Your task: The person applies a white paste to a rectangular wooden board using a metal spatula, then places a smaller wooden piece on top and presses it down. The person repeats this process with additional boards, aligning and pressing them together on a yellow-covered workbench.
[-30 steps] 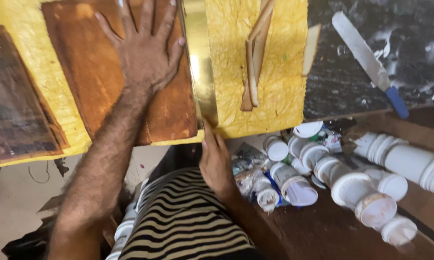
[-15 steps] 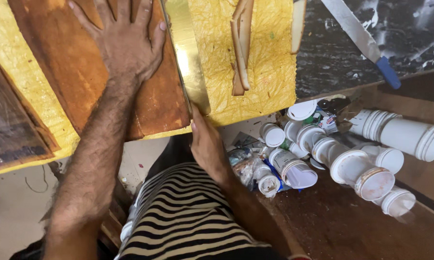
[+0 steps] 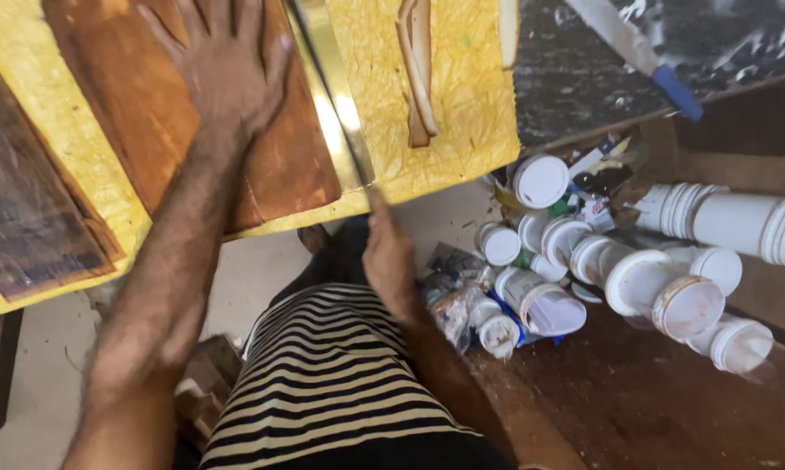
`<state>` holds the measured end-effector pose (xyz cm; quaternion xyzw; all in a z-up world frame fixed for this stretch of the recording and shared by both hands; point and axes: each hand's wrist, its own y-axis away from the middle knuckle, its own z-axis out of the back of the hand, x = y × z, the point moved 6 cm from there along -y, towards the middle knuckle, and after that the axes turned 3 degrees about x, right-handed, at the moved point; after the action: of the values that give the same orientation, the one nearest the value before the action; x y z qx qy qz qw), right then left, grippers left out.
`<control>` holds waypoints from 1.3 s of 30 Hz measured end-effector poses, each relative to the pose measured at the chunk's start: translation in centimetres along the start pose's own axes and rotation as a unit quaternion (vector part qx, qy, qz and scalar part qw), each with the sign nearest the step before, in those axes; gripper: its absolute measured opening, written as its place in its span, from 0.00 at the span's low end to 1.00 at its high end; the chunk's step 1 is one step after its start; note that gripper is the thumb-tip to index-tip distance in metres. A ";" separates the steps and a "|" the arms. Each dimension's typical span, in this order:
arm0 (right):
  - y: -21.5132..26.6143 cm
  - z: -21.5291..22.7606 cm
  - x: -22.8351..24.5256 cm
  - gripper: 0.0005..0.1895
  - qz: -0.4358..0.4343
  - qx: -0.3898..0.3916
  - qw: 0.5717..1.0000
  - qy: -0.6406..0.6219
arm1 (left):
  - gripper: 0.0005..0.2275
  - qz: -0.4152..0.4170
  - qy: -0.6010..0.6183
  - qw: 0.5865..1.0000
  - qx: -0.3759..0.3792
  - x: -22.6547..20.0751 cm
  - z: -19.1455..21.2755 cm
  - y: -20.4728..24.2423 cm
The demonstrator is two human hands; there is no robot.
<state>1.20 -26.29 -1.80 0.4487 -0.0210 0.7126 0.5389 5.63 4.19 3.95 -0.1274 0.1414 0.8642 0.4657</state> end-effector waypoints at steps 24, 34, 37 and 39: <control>-10.3 0.2 5.9 0.37 0.176 0.238 0.902 -0.313 | 0.45 0.039 0.027 0.998 -0.046 7.1 0.4 12.6; -9.5 3.6 11.3 0.29 0.204 0.194 0.941 -0.189 | 0.28 0.207 0.218 0.869 -0.393 18.5 1.7 23.9; -9.1 2.3 15.8 0.25 0.233 0.190 0.922 -0.245 | 0.18 0.385 0.231 0.676 -0.585 26.5 0.4 34.4; -7.1 -2.1 19.0 0.24 0.240 0.264 0.898 -0.258 | 0.18 0.399 0.323 0.565 -0.646 33.0 -0.9 39.5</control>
<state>5.16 -8.03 6.31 0.7238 -0.0775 0.6589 0.1896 -45.14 8.43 -3.54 -0.5956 -0.2772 0.7241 -0.2100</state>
